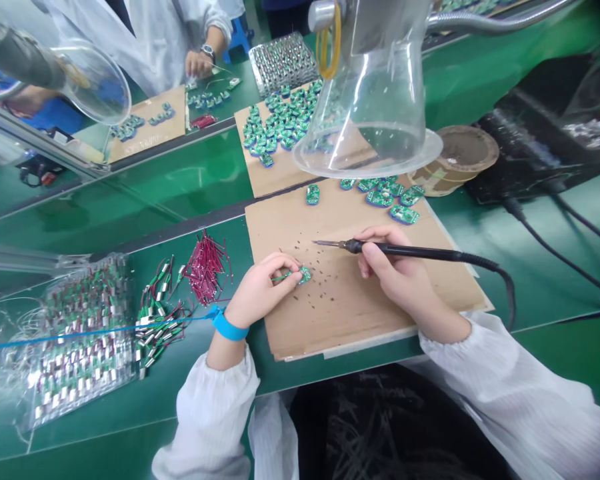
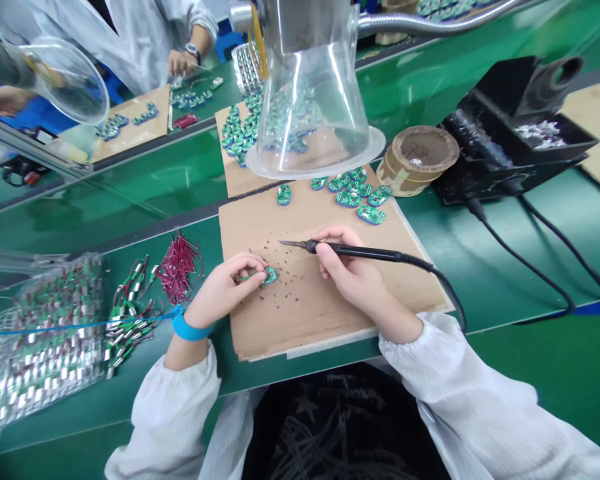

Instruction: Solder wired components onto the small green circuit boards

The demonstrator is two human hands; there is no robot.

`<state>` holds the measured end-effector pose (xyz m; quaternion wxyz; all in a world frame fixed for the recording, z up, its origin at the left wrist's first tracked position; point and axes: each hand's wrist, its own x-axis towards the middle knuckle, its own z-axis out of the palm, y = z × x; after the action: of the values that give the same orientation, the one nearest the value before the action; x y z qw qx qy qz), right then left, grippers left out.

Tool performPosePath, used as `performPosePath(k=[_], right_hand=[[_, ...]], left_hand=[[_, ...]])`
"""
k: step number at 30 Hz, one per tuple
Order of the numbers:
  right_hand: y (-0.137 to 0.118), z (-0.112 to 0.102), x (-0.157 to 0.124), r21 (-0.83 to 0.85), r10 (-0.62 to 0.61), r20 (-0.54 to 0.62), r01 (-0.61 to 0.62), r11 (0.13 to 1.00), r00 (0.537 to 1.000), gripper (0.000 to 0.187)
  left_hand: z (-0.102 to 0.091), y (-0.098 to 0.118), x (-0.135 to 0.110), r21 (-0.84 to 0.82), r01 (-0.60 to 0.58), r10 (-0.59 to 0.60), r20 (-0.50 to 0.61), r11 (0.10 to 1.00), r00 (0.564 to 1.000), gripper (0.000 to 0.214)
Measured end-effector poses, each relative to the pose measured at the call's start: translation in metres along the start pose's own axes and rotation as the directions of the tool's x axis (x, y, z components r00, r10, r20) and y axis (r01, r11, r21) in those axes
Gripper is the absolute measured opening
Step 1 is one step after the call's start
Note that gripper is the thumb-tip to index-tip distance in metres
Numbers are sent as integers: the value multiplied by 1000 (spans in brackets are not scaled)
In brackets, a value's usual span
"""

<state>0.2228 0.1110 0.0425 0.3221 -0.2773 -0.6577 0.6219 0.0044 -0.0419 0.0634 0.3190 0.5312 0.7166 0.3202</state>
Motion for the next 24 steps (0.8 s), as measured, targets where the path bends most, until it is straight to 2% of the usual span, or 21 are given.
performPosePath(k=[4,8,24], right_hand=[[0,-1,-1,18,11,-1,-11,1000,1000,22],[0,-2,-2,-5,18,46,-18,1000,999,25],[-2,-2,-5,-60,19,147,-10,998,989,23]], left_hand=[[-1,0,0,4,-37,37,26,999,999,18],[0,-2,1,-1,-61,61,14,998,998,12],[0,0,0,-43,-13,14,24,999,1000,9]])
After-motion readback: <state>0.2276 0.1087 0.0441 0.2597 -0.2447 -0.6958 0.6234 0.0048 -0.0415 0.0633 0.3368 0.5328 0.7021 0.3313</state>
